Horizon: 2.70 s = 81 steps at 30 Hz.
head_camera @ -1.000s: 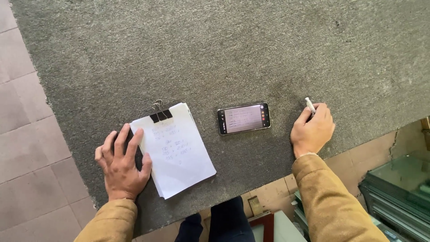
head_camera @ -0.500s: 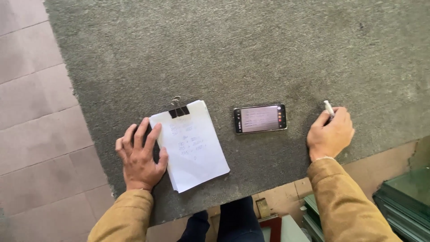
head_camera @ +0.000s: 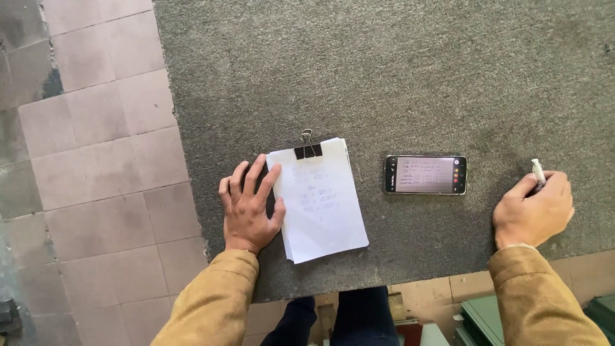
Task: Writing notes on a clipboard while referencing a smartphone in a workshop environment
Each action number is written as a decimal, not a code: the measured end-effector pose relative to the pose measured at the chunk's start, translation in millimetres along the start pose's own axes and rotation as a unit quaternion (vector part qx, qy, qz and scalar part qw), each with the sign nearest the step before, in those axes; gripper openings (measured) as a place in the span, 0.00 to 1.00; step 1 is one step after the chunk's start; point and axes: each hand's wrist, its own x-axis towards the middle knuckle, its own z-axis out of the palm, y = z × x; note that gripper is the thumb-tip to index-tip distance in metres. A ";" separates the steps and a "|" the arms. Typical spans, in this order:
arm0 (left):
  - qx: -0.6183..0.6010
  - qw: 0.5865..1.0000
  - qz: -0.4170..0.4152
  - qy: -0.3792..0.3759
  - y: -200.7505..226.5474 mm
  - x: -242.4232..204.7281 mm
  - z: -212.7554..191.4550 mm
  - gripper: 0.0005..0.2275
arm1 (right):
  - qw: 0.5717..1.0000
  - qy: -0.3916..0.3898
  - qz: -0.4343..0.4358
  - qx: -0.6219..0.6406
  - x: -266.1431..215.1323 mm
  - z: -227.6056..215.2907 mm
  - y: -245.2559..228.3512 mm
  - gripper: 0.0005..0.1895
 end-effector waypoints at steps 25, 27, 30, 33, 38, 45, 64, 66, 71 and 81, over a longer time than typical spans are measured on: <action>0.021 0.999 0.001 0.032 -5.9 -6.3 12.3 0.30 | 0.998 0.033 0.026 -0.041 8.0 -6.9 -14.1 0.06; 0.021 0.999 0.002 0.033 -5.3 -5.6 12.6 0.30 | 0.998 0.034 0.031 -0.038 7.5 -6.3 -13.7 0.05; 0.024 0.999 0.002 0.032 -5.6 -5.4 12.1 0.29 | 0.998 0.031 0.032 -0.038 7.3 -7.5 -14.9 0.05; 0.026 0.999 0.003 0.032 -5.4 -5.6 11.9 0.29 | 0.998 0.032 0.029 -0.042 6.9 -6.4 -13.5 0.05; 0.023 0.999 0.000 0.031 -4.5 -5.3 10.7 0.29 | 0.998 0.031 0.027 -0.050 6.3 -4.5 -10.9 0.06; 0.028 0.999 -0.003 0.029 -5.2 -5.8 11.5 0.29 | 0.998 0.026 0.035 -0.046 4.3 0.3 -7.7 0.06; -0.026 1.000 0.004 0.004 -2.3 -1.0 1.5 0.29 | 1.000 -0.009 -0.002 -0.015 -6.4 13.5 19.2 0.07; -0.031 1.000 0.002 0.002 -2.5 -1.3 2.1 0.30 | 1.000 -0.007 -0.004 -0.020 -6.4 14.4 20.6 0.07; -0.030 1.000 0.003 -0.001 -3.5 -2.2 3.9 0.30 | 0.999 -0.006 -0.008 -0.030 -6.0 15.2 21.8 0.07; -0.026 1.000 0.003 -0.001 -3.0 -2.3 3.2 0.31 | 1.000 0.001 -0.010 -0.025 -6.4 15.3 21.1 0.07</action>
